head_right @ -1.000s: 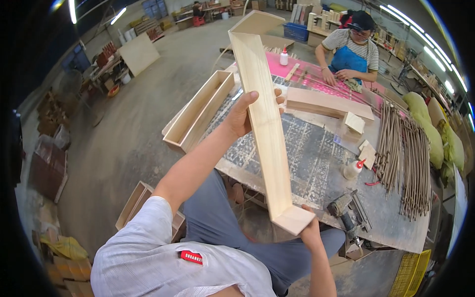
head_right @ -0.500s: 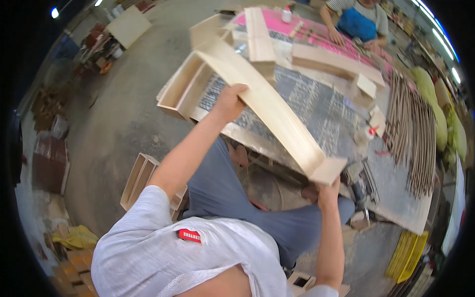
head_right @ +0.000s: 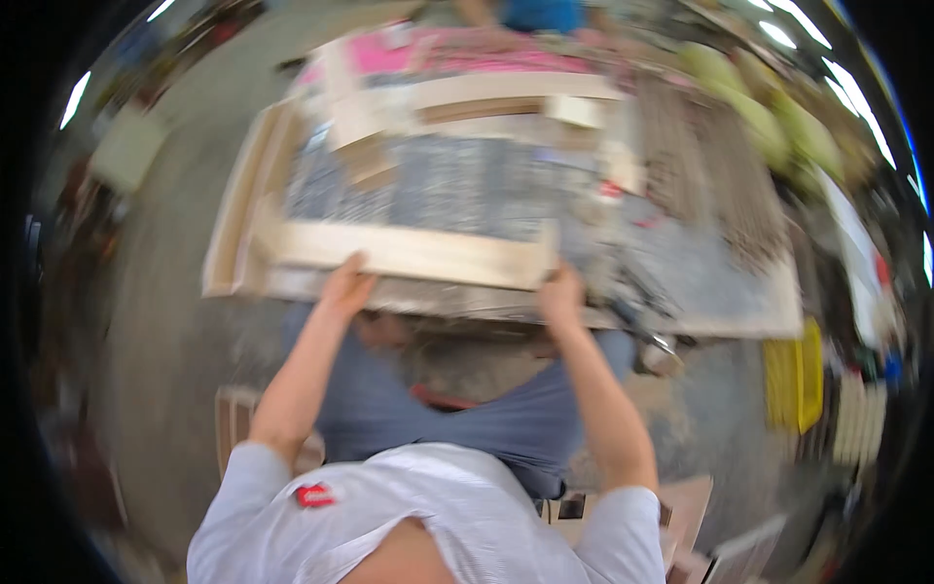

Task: Assembling wooden box components using wood glue and a pneumatic nail gun.

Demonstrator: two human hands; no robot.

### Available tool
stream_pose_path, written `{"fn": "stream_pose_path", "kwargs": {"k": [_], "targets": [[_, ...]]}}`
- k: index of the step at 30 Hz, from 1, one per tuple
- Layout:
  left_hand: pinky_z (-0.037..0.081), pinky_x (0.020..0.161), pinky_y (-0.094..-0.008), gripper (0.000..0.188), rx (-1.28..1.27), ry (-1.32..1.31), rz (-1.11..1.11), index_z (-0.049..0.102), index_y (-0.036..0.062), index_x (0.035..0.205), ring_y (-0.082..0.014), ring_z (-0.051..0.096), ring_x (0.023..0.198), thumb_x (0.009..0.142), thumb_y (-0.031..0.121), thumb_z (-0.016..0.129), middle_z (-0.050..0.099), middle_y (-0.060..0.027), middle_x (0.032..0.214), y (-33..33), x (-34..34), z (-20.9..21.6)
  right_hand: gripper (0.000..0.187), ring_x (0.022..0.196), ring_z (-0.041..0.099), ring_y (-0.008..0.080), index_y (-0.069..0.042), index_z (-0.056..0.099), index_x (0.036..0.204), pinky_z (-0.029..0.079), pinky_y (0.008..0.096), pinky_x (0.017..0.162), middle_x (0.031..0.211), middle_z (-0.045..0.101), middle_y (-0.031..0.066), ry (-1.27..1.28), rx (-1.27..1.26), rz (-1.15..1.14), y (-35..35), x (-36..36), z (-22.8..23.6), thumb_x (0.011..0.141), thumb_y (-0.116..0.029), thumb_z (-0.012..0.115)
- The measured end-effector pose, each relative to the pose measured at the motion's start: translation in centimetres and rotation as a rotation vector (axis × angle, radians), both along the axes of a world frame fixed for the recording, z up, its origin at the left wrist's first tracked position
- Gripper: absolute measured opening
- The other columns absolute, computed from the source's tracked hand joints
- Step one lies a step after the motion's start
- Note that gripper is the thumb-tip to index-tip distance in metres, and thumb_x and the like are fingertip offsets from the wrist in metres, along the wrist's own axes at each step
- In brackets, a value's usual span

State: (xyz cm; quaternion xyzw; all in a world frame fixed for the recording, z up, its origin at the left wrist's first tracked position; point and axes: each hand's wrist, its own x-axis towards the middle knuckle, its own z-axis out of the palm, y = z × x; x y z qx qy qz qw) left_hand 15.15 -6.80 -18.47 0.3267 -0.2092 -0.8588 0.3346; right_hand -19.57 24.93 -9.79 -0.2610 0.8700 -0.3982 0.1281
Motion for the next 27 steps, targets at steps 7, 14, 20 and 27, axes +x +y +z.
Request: {"fn": "stream_pose_path", "kwargs": {"k": [7, 14, 20, 27], "targets": [[0.07, 0.093, -0.0445, 0.038, -0.052, -0.375, -0.491, 0.07, 0.0017, 0.129, -0.0295, 0.081, 0.113, 0.119, 0.039, 0.069, 0.08, -0.0162, 0.124, 0.4, 1.3, 3.7, 0.034, 0.123, 0.073, 0.0498, 0.002, 0.081, 0.123, 0.057, 0.0539, 0.108, 0.127, 0.08, 0.0285, -0.003, -0.181, 0.07, 0.4, -0.1, 0.4, 0.093, -0.001, 0.065], [0.067, 0.067, -0.0387, 0.036, -0.204, -0.642, -0.684, 0.069, 0.0044, 0.111, -0.025, 0.082, 0.077, 0.12, 0.04, 0.065, 0.079, -0.009, 0.088, 5.5, -2.2, 9.4, 0.037, 0.125, 0.072, 0.0477, 0.001, 0.076, 0.136, 0.058, 0.0522, 0.108, 0.138, 0.072, 0.0254, 0.137, -0.092, 0.096, 3.6, 1.2, 1.5, 0.101, -0.007, 0.068], [0.061, 0.061, -0.0316, 0.028, -0.61, -0.711, -0.679, 0.068, 0.0054, 0.105, -0.0184, 0.076, 0.068, 0.118, 0.03, 0.069, 0.071, -0.0051, 0.079, 8.1, -2.5, 9.8, 0.029, 0.119, 0.075, 0.0441, 0.0, 0.077, 0.129, 0.061, 0.0516, 0.102, 0.13, 0.074, 0.0219, 0.16, -0.16, 0.042, 6.5, 2.8, 1.9, 0.103, -0.012, 0.071], [0.054, 0.068, -0.0358, 0.025, -1.309, -0.856, -0.39, 0.069, 0.0006, 0.101, -0.0137, 0.061, 0.074, 0.113, 0.022, 0.074, 0.067, -0.0059, 0.08, 6.4, 2.0, 9.7, 0.024, 0.075, 0.07, 0.0334, -0.003, 0.071, 0.097, 0.055, 0.0468, 0.071, 0.085, 0.073, 0.0197, 0.225, -0.166, 0.097, 9.0, 2.0, 1.9, 0.106, -0.023, 0.078]]}}
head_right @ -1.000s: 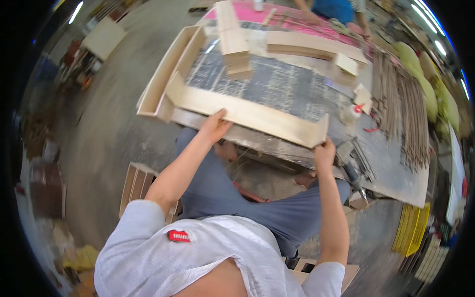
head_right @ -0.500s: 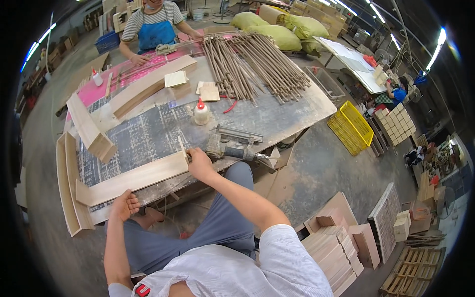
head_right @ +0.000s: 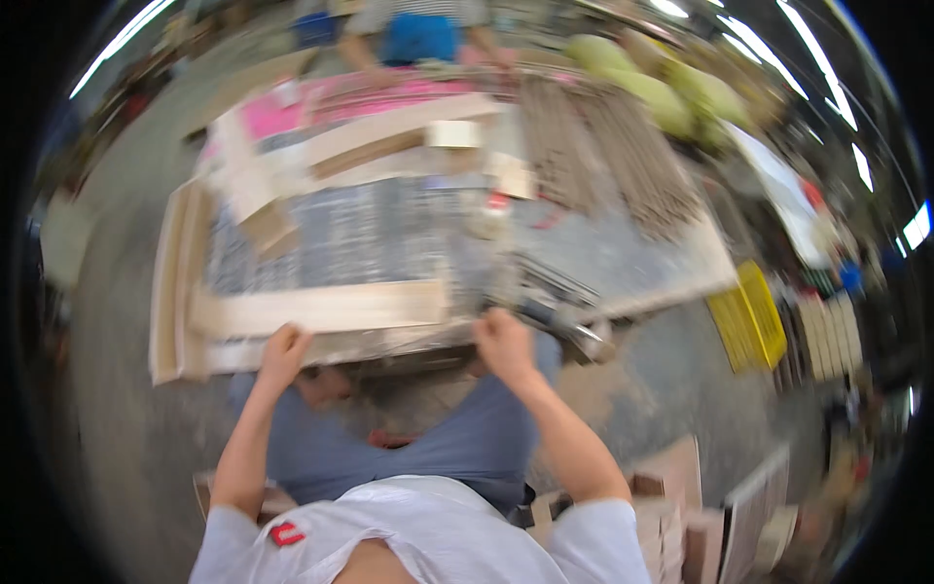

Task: Assembling wooden box components using wood glue and a pneumatic nail gun.

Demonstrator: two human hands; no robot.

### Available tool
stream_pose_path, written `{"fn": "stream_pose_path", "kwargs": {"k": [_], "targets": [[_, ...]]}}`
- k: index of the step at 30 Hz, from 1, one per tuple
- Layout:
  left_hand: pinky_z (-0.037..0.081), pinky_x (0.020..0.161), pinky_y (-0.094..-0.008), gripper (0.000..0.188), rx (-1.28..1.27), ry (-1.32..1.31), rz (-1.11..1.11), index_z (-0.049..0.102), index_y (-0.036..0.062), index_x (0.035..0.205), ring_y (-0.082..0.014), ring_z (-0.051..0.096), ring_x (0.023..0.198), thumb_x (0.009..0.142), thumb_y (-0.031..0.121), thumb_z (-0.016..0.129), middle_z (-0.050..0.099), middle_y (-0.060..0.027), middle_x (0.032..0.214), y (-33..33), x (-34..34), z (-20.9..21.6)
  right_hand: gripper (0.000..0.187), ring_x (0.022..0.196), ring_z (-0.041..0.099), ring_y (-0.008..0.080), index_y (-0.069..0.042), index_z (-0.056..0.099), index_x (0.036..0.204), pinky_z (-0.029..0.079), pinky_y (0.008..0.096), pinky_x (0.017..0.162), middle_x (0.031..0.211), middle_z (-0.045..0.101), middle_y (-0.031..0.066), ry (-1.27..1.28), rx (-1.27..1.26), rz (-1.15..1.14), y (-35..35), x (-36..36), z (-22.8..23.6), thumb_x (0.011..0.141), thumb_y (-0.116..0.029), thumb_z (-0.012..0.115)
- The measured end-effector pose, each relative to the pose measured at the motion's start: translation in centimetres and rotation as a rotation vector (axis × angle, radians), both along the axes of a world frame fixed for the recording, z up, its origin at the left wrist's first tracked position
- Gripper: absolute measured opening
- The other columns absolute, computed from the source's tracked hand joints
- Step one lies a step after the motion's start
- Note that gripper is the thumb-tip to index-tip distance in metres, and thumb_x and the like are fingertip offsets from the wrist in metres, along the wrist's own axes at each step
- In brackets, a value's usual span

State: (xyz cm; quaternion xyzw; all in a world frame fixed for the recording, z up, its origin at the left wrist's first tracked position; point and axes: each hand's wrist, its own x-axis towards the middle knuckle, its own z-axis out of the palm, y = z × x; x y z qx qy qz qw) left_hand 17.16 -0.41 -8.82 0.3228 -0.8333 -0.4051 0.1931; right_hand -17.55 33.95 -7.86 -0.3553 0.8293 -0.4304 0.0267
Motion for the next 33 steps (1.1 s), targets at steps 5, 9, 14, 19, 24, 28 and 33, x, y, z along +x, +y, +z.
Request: {"fn": "stream_pose_path", "kwargs": {"k": [5, 9, 14, 19, 24, 28, 33], "targets": [[0.058, 0.069, -0.0444, 0.038, 0.01, 0.03, -0.08, 0.074, 0.0063, 0.102, -0.0199, 0.071, 0.074, 0.114, 0.042, 0.07, 0.075, -0.0118, 0.083, 4.6, -1.2, -0.6, 0.024, 0.07, 0.054, 0.0099, -0.002, 0.069, 0.092, 0.045, 0.0325, 0.063, 0.075, 0.064, 0.0005, -0.162, -0.027, 0.076, 3.8, 1.3, 0.0, 0.111, -0.015, 0.077], [0.06, 0.075, -0.0519, 0.041, -0.061, -0.139, -0.264, 0.075, 0.0106, 0.102, -0.0408, 0.079, 0.084, 0.114, 0.049, 0.069, 0.079, -0.016, 0.086, 7.9, 1.9, -2.0, 0.021, 0.07, 0.064, 0.0102, 0.001, 0.077, 0.092, 0.054, 0.0322, 0.067, 0.076, 0.072, 0.0026, -0.572, 0.031, 0.168, 1.0, 6.1, -3.3, 0.107, -0.013, 0.082], [0.062, 0.087, -0.0539, 0.033, 0.036, -0.449, -0.395, 0.075, 0.0111, 0.113, -0.041, 0.08, 0.096, 0.109, 0.043, 0.074, 0.082, -0.0165, 0.098, 11.4, 2.7, -5.8, 0.019, 0.063, 0.066, 0.0114, 0.003, 0.083, 0.1, 0.054, 0.0318, 0.061, 0.077, 0.077, 0.0047, -0.488, 0.119, 0.474, -2.0, 10.7, -9.5, 0.108, -0.015, 0.079], [0.062, 0.094, -0.0527, 0.031, -0.132, -0.317, -0.391, 0.076, 0.0071, 0.122, -0.039, 0.08, 0.11, 0.098, 0.026, 0.083, 0.085, -0.0147, 0.11, 11.6, 1.8, -9.2, 0.024, 0.056, 0.065, 0.0107, 0.003, 0.082, 0.103, 0.053, 0.0323, 0.054, 0.077, 0.078, 0.0072, -0.392, 0.233, 0.571, -2.8, 11.4, -10.3, 0.112, -0.018, 0.074], [0.063, 0.089, -0.0481, 0.027, 0.117, -0.377, -0.448, 0.08, 0.005, 0.118, -0.0346, 0.082, 0.101, 0.098, 0.022, 0.085, 0.085, -0.0143, 0.105, 11.8, 1.2, -8.1, 0.03, 0.055, 0.064, 0.0124, 0.002, 0.077, 0.099, 0.053, 0.0337, 0.053, 0.073, 0.075, 0.008, -0.575, 0.28, 0.48, -2.8, 11.4, -8.6, 0.115, -0.023, 0.071], [0.063, 0.081, -0.0428, 0.026, 0.172, -0.291, -0.493, 0.084, 0.0034, 0.114, -0.0285, 0.084, 0.09, 0.096, 0.021, 0.088, 0.087, -0.0136, 0.099, 13.4, 0.0, -7.1, 0.04, 0.053, 0.062, 0.0128, 0.0, 0.073, 0.091, 0.05, 0.0341, 0.051, 0.067, 0.068, 0.006, -0.426, 0.226, 0.497, -1.9, 10.7, -10.8, 0.117, -0.029, 0.071], [0.064, 0.08, -0.0401, 0.024, 0.225, -0.242, -0.479, 0.086, 0.0032, 0.109, -0.0258, 0.084, 0.089, 0.094, 0.021, 0.09, 0.088, -0.0121, 0.098, 15.4, -0.4, -7.0, 0.046, 0.051, 0.059, 0.0117, -0.003, 0.068, 0.082, 0.046, 0.0328, 0.049, 0.062, 0.061, 0.0032, -0.404, 0.199, 0.503, -1.8, 10.8, -11.0, 0.116, -0.034, 0.074]]}}
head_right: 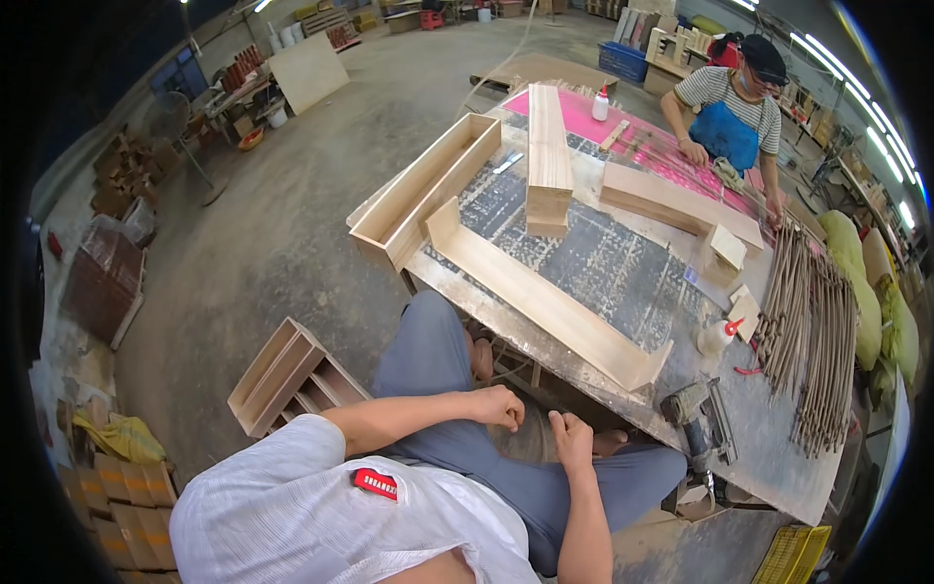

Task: Assembling wooden box components using wood glue and a pneumatic nail gun.

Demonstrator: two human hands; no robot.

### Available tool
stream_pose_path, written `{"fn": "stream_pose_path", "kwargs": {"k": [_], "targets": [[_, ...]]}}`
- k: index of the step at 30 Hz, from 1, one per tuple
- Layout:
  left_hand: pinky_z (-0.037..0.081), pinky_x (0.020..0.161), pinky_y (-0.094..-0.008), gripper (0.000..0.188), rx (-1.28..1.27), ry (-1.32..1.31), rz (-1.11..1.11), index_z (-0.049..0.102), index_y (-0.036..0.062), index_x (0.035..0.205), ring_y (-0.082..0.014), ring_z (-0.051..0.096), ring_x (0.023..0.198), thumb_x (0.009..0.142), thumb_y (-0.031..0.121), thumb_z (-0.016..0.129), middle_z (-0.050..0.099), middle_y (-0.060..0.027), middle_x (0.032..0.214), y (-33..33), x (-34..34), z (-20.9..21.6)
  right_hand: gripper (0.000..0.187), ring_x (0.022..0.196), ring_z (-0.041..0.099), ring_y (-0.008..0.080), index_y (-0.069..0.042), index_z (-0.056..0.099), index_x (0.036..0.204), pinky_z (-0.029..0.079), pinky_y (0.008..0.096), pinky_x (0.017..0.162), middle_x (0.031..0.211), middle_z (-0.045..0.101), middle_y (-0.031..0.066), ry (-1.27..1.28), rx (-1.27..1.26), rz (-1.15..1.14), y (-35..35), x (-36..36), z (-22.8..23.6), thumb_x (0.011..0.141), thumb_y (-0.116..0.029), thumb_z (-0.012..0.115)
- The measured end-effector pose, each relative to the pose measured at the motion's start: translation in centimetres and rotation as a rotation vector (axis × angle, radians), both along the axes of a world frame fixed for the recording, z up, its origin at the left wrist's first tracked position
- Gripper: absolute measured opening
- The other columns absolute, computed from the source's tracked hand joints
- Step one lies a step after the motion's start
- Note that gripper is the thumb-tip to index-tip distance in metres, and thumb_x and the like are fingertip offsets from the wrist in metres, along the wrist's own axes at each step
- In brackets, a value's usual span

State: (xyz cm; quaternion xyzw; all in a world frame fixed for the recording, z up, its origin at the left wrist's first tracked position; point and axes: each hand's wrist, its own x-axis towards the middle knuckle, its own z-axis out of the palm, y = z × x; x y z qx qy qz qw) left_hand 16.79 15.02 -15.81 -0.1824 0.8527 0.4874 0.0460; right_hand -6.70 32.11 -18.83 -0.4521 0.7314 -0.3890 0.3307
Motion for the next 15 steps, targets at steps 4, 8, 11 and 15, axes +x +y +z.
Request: {"fn": "stream_pose_path", "kwargs": {"k": [4, 8, 11, 15], "targets": [[0.065, 0.085, -0.0387, 0.025, 0.011, 0.03, 0.081, 0.085, 0.0032, 0.115, -0.0228, 0.085, 0.095, 0.096, 0.019, 0.088, 0.089, -0.0121, 0.103, 0.3, -0.4, 0.8, 0.033, 0.057, 0.063, 0.0105, -0.001, 0.072, 0.089, 0.047, 0.0304, 0.051, 0.069, 0.068, 0.0033, -0.011, 0.03, 0.069, 0.2, 0.5, -0.5, 0.112, -0.024, 0.078], [0.065, 0.087, -0.0377, 0.027, 0.153, 0.02, 0.212, 0.081, 0.0004, 0.126, -0.0215, 0.084, 0.1, 0.103, 0.014, 0.082, 0.089, -0.0132, 0.11, 0.3, -1.9, 1.3, 0.018, 0.065, 0.068, 0.0102, 0.001, 0.077, 0.105, 0.052, 0.0285, 0.058, 0.082, 0.075, 0.0047, -0.267, 0.046, 0.041, 1.0, 1.9, 1.6, 0.11, -0.015, 0.079], [0.065, 0.087, -0.0355, 0.025, 0.52, 0.06, 0.374, 0.077, -0.0022, 0.131, -0.0205, 0.083, 0.103, 0.109, 0.01, 0.075, 0.087, -0.0125, 0.112, 1.0, -3.1, 0.7, 0.017, 0.072, 0.071, 0.0106, 0.004, 0.078, 0.119, 0.057, 0.0274, 0.064, 0.093, 0.081, 0.0068, -0.316, 0.012, -0.022, 0.6, 3.2, 2.0, 0.109, -0.011, 0.077], [0.065, 0.088, -0.0338, 0.026, 0.517, 0.021, 0.421, 0.073, -0.0041, 0.135, -0.0208, 0.081, 0.104, 0.112, 0.008, 0.07, 0.084, -0.0121, 0.116, 2.1, -3.9, -0.4, 0.019, 0.075, 0.077, 0.0161, 0.005, 0.081, 0.115, 0.063, 0.0333, 0.073, 0.094, 0.084, 0.0105, -0.219, -0.011, -0.089, -0.1, 4.5, 2.4, 0.105, -0.011, 0.081]]}}
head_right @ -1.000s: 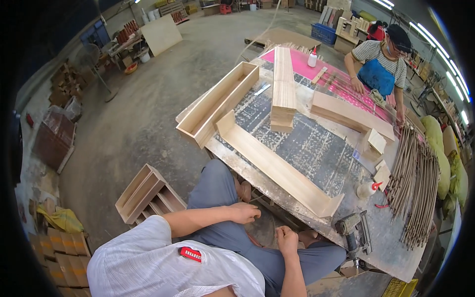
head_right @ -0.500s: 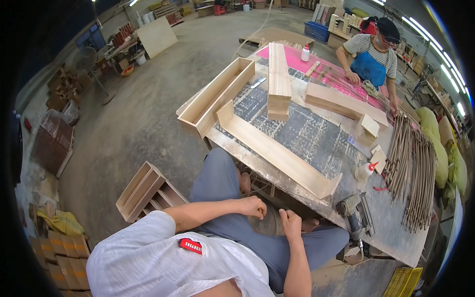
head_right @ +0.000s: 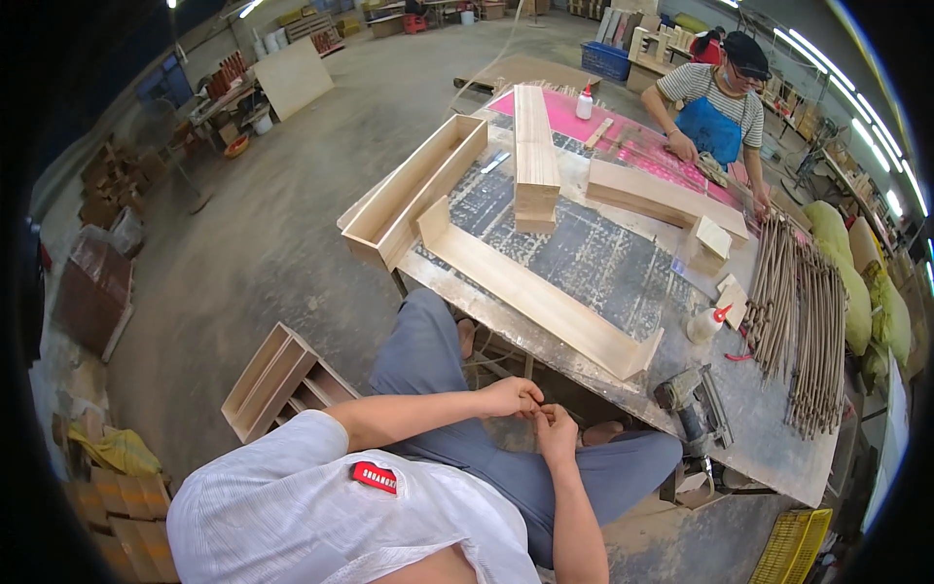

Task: Assembling wooden box components using wood glue and a pneumatic nail gun.

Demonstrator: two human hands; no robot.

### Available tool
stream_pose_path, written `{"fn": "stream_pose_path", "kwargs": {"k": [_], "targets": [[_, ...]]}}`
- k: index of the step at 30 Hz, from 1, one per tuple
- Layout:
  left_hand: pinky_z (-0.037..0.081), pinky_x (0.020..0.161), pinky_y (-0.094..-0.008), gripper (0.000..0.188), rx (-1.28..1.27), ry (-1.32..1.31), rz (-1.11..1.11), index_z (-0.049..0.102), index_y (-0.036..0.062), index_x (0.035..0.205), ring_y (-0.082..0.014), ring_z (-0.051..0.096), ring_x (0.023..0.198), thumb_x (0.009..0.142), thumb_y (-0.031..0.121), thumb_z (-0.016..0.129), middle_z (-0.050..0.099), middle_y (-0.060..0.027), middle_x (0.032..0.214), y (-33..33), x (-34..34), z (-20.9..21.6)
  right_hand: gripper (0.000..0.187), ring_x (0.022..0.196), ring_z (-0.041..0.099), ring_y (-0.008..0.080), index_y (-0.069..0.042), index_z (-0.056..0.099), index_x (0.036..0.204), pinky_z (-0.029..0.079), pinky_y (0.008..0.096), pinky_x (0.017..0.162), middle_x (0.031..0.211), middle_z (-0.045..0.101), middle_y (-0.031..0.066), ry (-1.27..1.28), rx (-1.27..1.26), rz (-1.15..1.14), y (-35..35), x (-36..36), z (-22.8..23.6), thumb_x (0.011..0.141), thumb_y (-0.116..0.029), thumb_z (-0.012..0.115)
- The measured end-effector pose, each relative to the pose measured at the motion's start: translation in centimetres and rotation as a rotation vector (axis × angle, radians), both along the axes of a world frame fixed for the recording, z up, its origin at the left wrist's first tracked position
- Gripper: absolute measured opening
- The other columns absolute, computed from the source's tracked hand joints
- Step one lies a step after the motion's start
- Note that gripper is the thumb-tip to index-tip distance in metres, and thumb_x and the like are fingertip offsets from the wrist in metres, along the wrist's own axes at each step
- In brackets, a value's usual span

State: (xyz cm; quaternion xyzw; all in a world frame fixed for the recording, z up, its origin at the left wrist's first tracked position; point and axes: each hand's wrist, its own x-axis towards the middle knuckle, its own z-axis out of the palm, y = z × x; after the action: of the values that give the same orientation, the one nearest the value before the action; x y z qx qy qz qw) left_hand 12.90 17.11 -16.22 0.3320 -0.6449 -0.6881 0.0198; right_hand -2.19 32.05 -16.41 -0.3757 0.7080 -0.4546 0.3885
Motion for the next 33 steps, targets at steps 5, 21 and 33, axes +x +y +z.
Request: {"fn": "stream_pose_path", "kwargs": {"k": [5, 21, 33], "targets": [[0.065, 0.085, -0.0347, 0.038, 0.139, 0.028, 0.069, 0.069, -0.0055, 0.143, -0.0202, 0.078, 0.102, 0.107, 0.008, 0.075, 0.08, -0.0149, 0.125, 0.0, 0.8, -1.6, 0.015, 0.069, 0.079, 0.0172, 0.005, 0.081, 0.103, 0.061, 0.0345, 0.065, 0.082, 0.082, 0.0146, 0.355, 0.039, 0.049, -0.8, -0.1, -3.1, 0.106, -0.009, 0.076], [0.065, 0.09, -0.0354, 0.051, 0.194, -0.005, 0.035, 0.068, -0.0044, 0.15, -0.0208, 0.078, 0.11, 0.106, 0.018, 0.081, 0.081, -0.0128, 0.126, -0.7, 2.5, -4.0, 0.036, 0.09, 0.081, 0.0469, -0.006, 0.079, 0.089, 0.064, 0.0538, 0.081, 0.088, 0.081, 0.024, 0.537, 0.307, 0.159, -3.4, 0.8, -2.5, 0.088, -0.041, 0.089], [0.065, 0.086, -0.0357, 0.033, 0.472, 0.07, 0.159, 0.075, 0.0054, 0.139, -0.0174, 0.078, 0.105, 0.113, 0.026, 0.077, 0.08, -0.0067, 0.119, -0.9, 1.3, -5.7, 0.032, 0.085, 0.077, 0.0505, -0.002, 0.07, 0.084, 0.059, 0.0576, 0.078, 0.083, 0.076, 0.027, 0.455, 0.231, 0.074, -3.6, 0.3, -3.2, 0.094, -0.033, 0.077]]}}
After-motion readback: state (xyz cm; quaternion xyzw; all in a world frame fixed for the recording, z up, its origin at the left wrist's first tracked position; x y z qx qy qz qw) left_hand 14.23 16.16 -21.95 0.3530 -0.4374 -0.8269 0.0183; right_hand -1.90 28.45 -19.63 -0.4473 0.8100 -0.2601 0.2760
